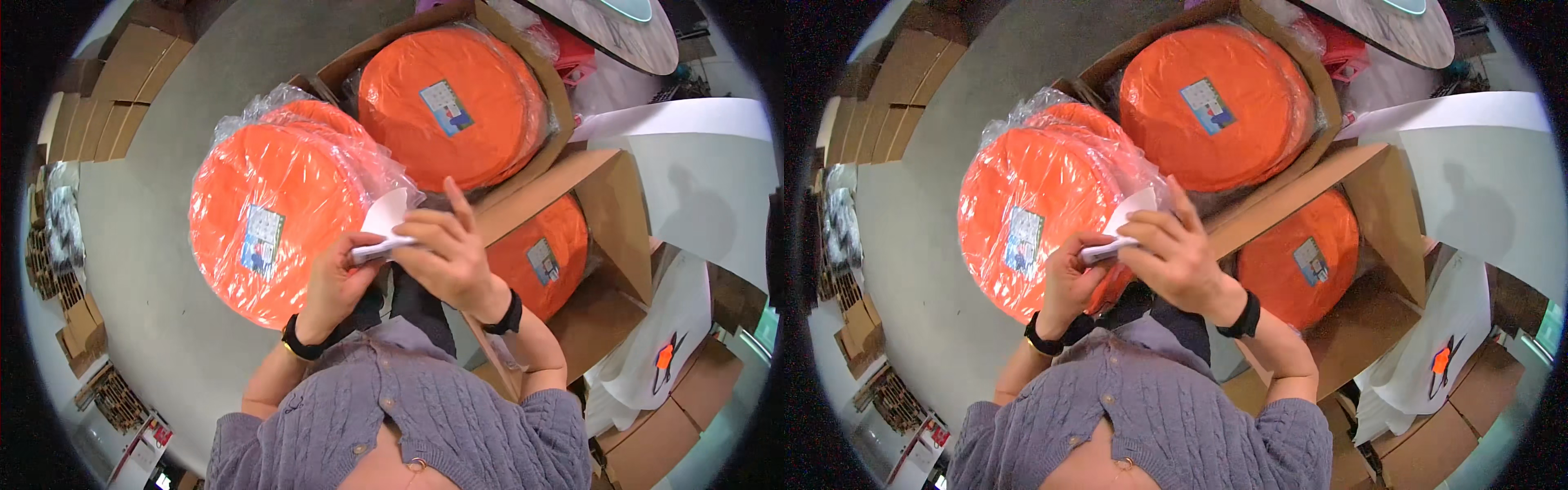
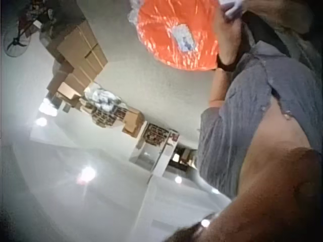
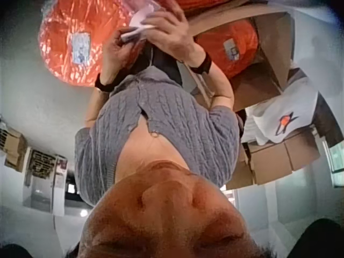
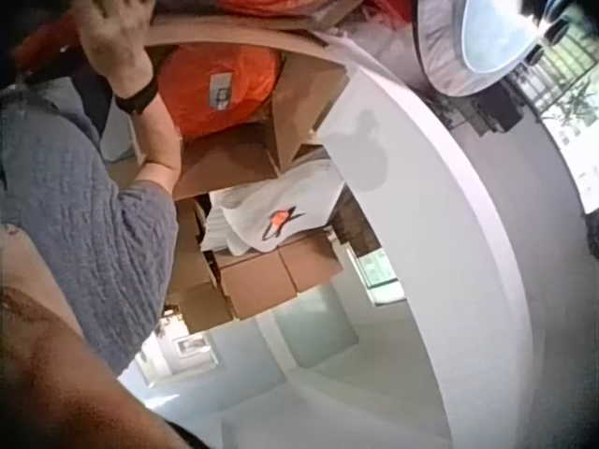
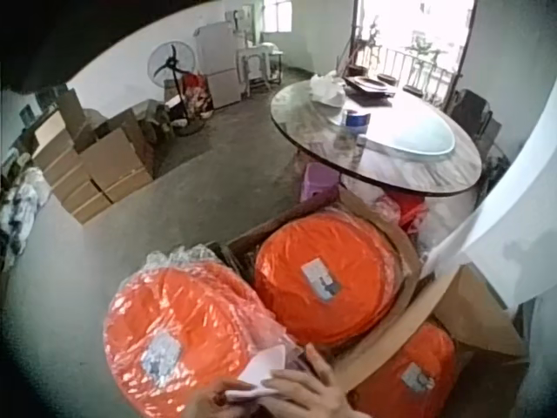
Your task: Packing orange items into a cardboard box, sealing it with tape, and moving it with a hand truck.
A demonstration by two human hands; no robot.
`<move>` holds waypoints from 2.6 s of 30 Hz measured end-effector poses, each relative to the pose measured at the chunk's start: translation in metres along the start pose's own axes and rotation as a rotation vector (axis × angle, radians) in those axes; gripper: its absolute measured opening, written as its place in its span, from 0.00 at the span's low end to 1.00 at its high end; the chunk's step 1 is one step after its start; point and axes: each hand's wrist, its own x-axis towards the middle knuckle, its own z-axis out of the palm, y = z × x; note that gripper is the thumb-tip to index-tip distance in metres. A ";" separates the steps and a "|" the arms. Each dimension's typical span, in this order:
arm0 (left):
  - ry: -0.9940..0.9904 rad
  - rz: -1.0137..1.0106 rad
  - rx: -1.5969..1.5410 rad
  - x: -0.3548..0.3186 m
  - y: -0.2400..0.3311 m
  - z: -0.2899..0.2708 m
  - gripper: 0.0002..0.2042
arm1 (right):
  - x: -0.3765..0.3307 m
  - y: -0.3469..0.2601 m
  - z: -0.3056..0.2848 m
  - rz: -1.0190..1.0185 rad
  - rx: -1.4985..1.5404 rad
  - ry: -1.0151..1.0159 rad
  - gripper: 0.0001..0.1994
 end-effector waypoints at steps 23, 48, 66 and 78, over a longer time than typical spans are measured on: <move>0.275 -0.325 -0.369 0.032 -0.055 -0.031 0.33 | -0.008 0.313 0.085 1.127 1.001 0.470 0.08; 0.348 -0.518 -0.268 0.036 -0.127 -0.020 0.33 | -0.169 0.496 0.217 1.450 0.410 0.607 0.13; 0.309 -0.444 -0.208 0.020 -0.113 -0.020 0.27 | -0.306 0.417 0.230 1.960 0.615 1.020 0.42; 0.305 -0.282 -0.259 -0.028 -0.072 -0.032 0.25 | -0.150 0.309 0.106 1.552 0.834 0.770 0.19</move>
